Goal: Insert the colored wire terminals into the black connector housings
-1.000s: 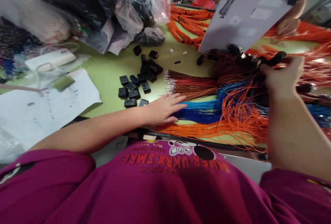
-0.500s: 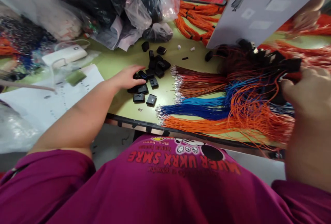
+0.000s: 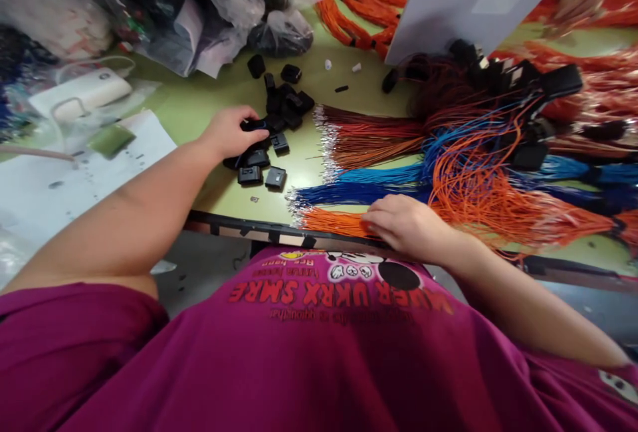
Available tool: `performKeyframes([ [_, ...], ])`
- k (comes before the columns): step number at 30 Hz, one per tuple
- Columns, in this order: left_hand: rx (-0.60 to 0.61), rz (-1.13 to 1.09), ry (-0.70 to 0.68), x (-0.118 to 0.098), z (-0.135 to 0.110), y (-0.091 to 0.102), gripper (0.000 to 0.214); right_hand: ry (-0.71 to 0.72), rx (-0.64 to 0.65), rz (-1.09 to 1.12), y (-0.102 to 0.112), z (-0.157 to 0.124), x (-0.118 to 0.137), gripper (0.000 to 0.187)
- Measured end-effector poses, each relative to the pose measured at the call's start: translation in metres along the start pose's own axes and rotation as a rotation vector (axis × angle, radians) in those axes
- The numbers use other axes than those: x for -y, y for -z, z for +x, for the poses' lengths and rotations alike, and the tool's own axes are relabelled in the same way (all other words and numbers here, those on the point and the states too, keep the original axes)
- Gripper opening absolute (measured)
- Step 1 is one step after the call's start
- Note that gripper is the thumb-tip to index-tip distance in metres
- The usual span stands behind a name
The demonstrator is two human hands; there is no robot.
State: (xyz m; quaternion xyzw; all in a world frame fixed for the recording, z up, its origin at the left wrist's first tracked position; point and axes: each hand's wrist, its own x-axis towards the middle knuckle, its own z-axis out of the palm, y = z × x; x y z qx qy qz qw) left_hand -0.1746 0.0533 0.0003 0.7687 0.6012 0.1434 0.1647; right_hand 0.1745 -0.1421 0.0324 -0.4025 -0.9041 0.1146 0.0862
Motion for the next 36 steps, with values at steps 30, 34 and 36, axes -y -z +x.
performKeyframes([
  [30,0.559,-1.586,0.327,-0.108,-0.137,-0.030,0.040,-0.010,0.036,0.521,0.019,0.022,0.019,0.023],
  [34,0.590,-1.615,0.343,-0.113,-0.142,-0.031,0.040,0.012,0.029,0.573,0.003,0.042,0.031,0.017],
  [36,0.604,-1.622,0.338,-0.113,-0.144,-0.031,0.042,-0.043,0.008,0.628,-0.002,0.045,0.033,0.014],
])
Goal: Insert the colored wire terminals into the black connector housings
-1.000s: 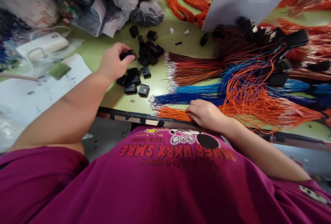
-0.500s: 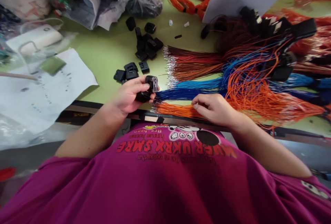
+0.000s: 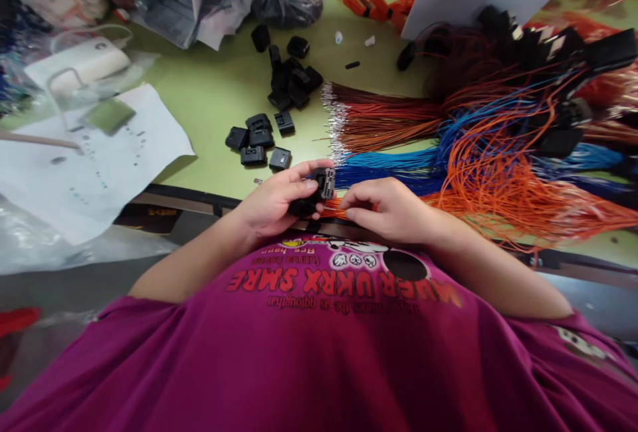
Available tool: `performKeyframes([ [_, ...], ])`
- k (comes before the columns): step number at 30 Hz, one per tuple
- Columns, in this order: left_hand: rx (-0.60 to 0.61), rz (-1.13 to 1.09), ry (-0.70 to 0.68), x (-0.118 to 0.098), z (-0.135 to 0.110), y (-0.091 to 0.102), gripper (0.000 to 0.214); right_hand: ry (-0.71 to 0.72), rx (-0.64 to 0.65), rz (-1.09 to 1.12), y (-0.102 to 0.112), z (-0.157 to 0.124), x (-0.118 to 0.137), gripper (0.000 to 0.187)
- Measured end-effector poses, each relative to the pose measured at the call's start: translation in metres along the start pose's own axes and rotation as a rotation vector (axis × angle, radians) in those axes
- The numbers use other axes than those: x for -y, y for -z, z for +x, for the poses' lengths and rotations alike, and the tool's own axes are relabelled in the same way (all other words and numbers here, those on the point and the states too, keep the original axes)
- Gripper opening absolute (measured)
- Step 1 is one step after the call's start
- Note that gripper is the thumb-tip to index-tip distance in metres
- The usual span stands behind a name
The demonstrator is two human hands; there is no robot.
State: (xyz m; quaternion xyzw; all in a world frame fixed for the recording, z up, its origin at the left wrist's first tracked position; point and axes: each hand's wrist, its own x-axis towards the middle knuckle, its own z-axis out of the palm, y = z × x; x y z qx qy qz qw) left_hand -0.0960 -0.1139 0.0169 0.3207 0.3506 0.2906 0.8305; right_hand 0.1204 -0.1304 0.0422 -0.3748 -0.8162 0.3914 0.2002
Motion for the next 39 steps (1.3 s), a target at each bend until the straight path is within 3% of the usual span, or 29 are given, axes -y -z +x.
performKeyframes([
  [4,0.011,-0.013,0.016,0.004,0.000,0.000,0.041,-0.060,-0.155,0.036,-0.005,-0.002,-0.002,0.010],
  [7,-0.001,-0.008,-0.019,0.010,0.004,0.001,0.041,-0.028,-0.251,-0.041,-0.009,-0.004,-0.004,0.014],
  [23,-0.049,0.109,-0.061,0.016,0.006,-0.001,0.042,0.077,-0.171,-0.675,-0.016,-0.008,-0.012,0.029],
  [31,-0.081,0.133,-0.091,0.018,0.005,-0.002,0.043,0.140,-0.151,-0.726,-0.013,-0.009,-0.007,0.032],
  [39,-0.069,0.168,-0.072,0.020,0.004,0.001,0.043,0.157,-0.183,-0.553,-0.014,-0.006,-0.010,0.028],
])
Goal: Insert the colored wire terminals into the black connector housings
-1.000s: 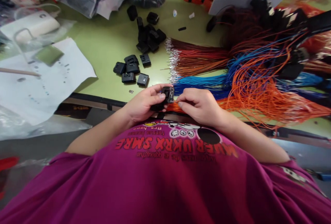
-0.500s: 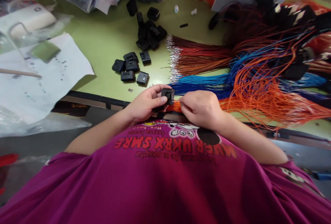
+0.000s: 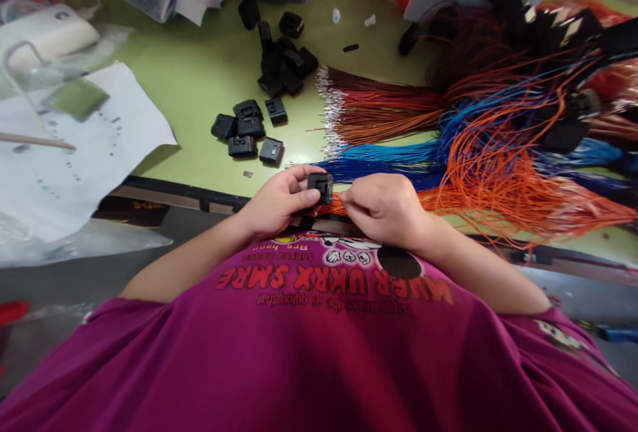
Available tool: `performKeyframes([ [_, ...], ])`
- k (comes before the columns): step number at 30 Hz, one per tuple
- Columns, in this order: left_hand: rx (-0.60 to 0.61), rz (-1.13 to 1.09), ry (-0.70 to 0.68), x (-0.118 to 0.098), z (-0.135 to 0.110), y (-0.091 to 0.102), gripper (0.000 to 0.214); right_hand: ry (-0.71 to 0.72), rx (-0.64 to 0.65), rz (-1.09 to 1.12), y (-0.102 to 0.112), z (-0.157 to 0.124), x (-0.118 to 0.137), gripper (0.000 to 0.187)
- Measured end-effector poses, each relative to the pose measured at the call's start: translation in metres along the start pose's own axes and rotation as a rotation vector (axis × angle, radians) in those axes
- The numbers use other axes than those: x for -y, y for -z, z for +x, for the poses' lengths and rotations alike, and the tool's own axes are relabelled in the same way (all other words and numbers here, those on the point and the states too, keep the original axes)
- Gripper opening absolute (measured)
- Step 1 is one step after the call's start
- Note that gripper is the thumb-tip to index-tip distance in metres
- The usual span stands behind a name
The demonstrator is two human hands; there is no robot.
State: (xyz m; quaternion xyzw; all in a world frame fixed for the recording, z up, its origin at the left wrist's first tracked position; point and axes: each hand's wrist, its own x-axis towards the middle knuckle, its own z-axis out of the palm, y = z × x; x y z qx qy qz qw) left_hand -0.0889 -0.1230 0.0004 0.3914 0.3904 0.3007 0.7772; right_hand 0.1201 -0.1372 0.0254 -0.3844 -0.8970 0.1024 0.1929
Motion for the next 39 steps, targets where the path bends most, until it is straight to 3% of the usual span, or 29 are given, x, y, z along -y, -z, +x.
performKeyframes([
  [13,0.010,0.159,-0.004,-0.002,0.001,-0.001,0.045,-0.043,0.166,0.122,-0.009,0.004,0.004,0.027],
  [21,-0.044,0.209,-0.035,0.001,0.000,-0.002,0.044,-0.291,0.086,0.419,-0.005,0.003,0.004,0.018],
  [29,-0.020,0.341,-0.071,-0.004,0.001,-0.010,0.035,-0.229,0.126,0.357,-0.016,0.003,0.004,0.020],
  [35,-0.034,0.362,-0.071,-0.004,0.000,-0.012,0.034,-0.320,0.113,0.382,-0.010,-0.001,0.006,0.016],
  [39,-0.046,0.373,-0.059,-0.005,0.001,-0.015,0.033,-0.259,0.138,0.317,-0.016,-0.001,0.006,0.017],
])
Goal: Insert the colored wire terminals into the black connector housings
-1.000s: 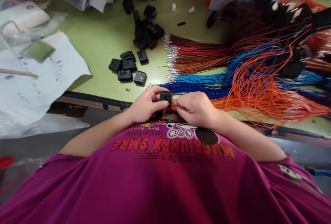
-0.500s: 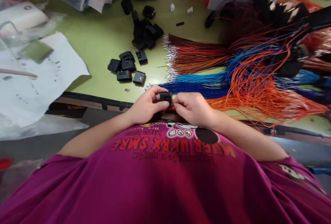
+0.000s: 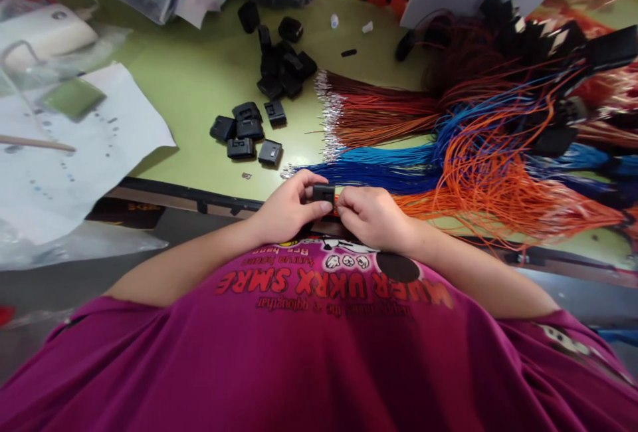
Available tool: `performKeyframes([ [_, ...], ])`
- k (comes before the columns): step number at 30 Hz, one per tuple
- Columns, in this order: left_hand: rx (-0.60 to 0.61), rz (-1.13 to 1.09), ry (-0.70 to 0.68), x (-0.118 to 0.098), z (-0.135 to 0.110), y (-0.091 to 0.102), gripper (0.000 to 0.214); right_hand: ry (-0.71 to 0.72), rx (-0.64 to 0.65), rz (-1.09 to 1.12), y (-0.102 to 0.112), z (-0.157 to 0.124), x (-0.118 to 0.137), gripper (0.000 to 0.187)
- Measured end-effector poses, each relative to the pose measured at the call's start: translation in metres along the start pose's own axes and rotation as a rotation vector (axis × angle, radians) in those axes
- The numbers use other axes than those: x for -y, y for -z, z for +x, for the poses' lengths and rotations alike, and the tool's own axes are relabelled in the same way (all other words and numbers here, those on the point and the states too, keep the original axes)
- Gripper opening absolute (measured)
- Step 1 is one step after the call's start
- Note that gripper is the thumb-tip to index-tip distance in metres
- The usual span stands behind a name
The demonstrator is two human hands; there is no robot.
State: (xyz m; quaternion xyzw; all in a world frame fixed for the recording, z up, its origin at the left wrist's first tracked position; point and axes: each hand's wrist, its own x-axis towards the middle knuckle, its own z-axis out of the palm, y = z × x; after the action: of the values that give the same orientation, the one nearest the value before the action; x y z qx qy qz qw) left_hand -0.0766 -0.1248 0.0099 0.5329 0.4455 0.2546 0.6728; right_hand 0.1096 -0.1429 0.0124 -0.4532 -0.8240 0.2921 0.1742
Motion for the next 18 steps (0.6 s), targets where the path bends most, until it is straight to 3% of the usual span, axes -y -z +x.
performKeyframes([
  [9,-0.015,0.000,0.019,-0.0017,-0.0007,-0.0007,0.030,-0.047,-0.017,0.049,0.0042,-0.0023,0.0007,0.017],
  [15,-0.019,0.009,0.014,-0.0014,0.0000,-0.0020,0.029,-0.001,-0.018,0.013,-0.0041,-0.0011,0.0000,0.019],
  [18,-0.014,-0.012,0.037,-0.0017,-0.0007,-0.0007,0.029,0.001,0.018,0.049,0.0021,-0.0008,-0.0010,0.021],
])
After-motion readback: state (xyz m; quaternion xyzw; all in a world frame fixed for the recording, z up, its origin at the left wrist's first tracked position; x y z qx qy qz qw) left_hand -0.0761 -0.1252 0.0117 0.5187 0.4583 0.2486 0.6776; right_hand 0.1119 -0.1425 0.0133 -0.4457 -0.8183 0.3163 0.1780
